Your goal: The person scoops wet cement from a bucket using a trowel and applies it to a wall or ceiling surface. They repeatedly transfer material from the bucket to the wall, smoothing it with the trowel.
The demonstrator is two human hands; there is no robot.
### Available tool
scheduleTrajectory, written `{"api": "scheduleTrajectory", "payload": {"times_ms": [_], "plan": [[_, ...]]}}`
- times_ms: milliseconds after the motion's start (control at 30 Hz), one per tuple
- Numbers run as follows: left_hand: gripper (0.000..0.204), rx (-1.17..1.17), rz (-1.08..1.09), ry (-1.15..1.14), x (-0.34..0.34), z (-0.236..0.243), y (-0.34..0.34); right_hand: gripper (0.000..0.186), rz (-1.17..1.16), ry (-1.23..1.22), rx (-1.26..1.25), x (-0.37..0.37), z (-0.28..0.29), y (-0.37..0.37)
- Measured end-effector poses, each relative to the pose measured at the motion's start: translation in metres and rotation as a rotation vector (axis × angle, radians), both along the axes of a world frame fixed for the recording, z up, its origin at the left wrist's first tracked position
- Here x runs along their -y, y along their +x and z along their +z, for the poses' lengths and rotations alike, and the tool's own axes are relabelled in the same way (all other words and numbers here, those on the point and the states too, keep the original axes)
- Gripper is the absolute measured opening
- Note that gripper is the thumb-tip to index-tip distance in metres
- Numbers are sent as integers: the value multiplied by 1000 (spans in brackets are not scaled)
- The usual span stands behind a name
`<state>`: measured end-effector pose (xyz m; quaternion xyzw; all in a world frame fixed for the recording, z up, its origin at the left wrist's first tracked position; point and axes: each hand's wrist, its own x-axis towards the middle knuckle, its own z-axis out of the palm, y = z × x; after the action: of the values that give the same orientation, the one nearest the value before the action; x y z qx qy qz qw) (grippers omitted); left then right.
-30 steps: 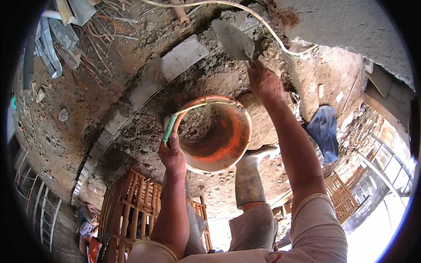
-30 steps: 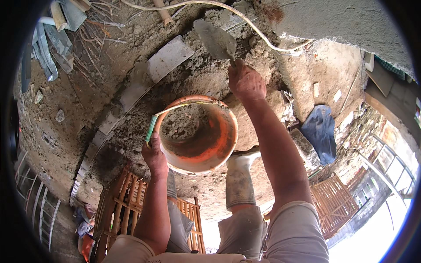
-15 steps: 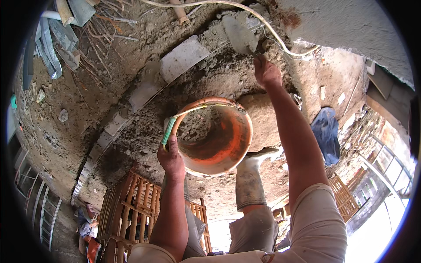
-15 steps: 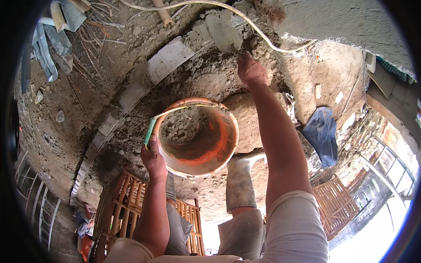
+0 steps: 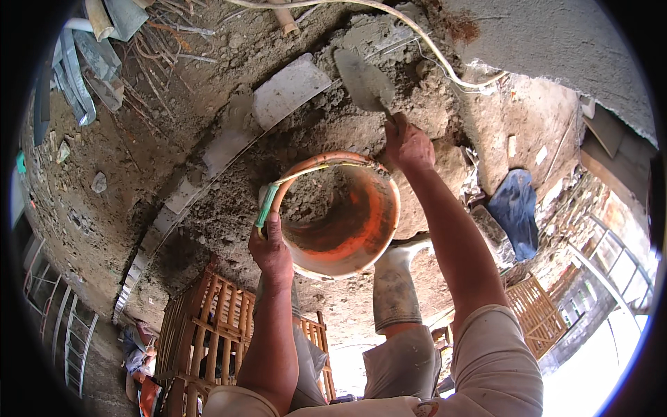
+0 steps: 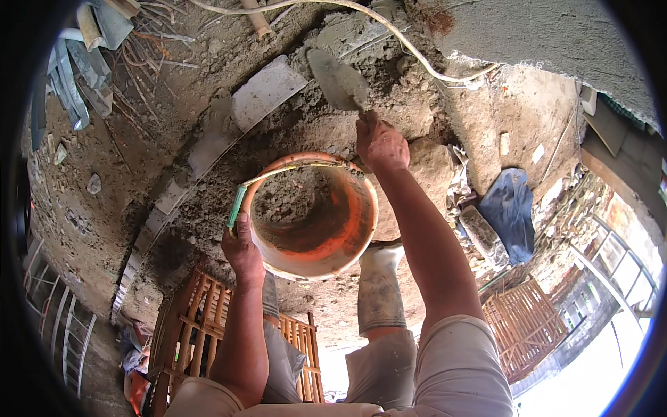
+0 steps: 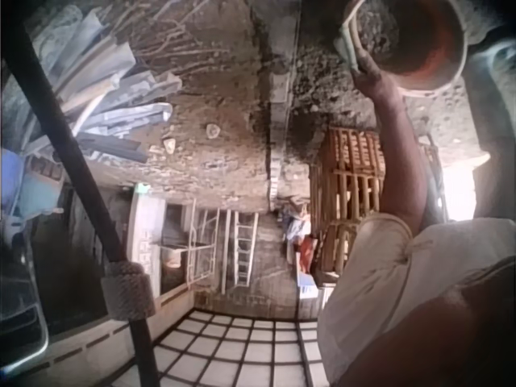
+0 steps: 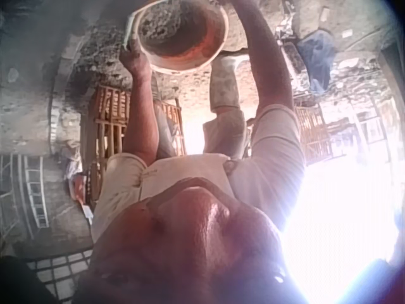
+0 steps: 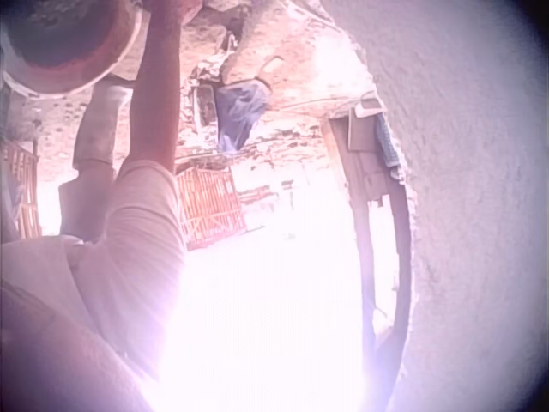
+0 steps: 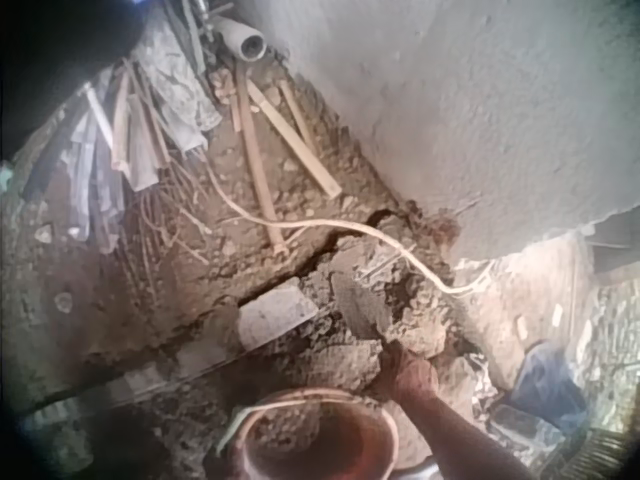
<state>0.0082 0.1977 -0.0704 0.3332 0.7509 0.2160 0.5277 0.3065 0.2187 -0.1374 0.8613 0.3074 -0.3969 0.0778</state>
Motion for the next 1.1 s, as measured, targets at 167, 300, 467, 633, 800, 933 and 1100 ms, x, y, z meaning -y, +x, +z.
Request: {"api": "scheduleTrajectory", "payload": {"times_ms": [167,300,467,633,800,933,1100], "plan": [[42,-58,-50,9,0,0,-1,39,-17,0,192,3,20,28],[40,-74,-43,6,-2,3,4,37,61,5,203,-4,31,36],[39,-58,-14,19,-2,2,4,32,90,1,223,-13,39,30],[38,-50,-43,28,-1,1,1,29,98,24,266,-14,36,31],[38,-68,-18,17,-1,2,1,29,95,50,221,-10,48,18],[39,-48,-33,6,-4,4,2,33,46,-5,274,2,52,32],[41,-47,-32,14,-2,2,1,35,27,-51,255,-5,58,31]]}}
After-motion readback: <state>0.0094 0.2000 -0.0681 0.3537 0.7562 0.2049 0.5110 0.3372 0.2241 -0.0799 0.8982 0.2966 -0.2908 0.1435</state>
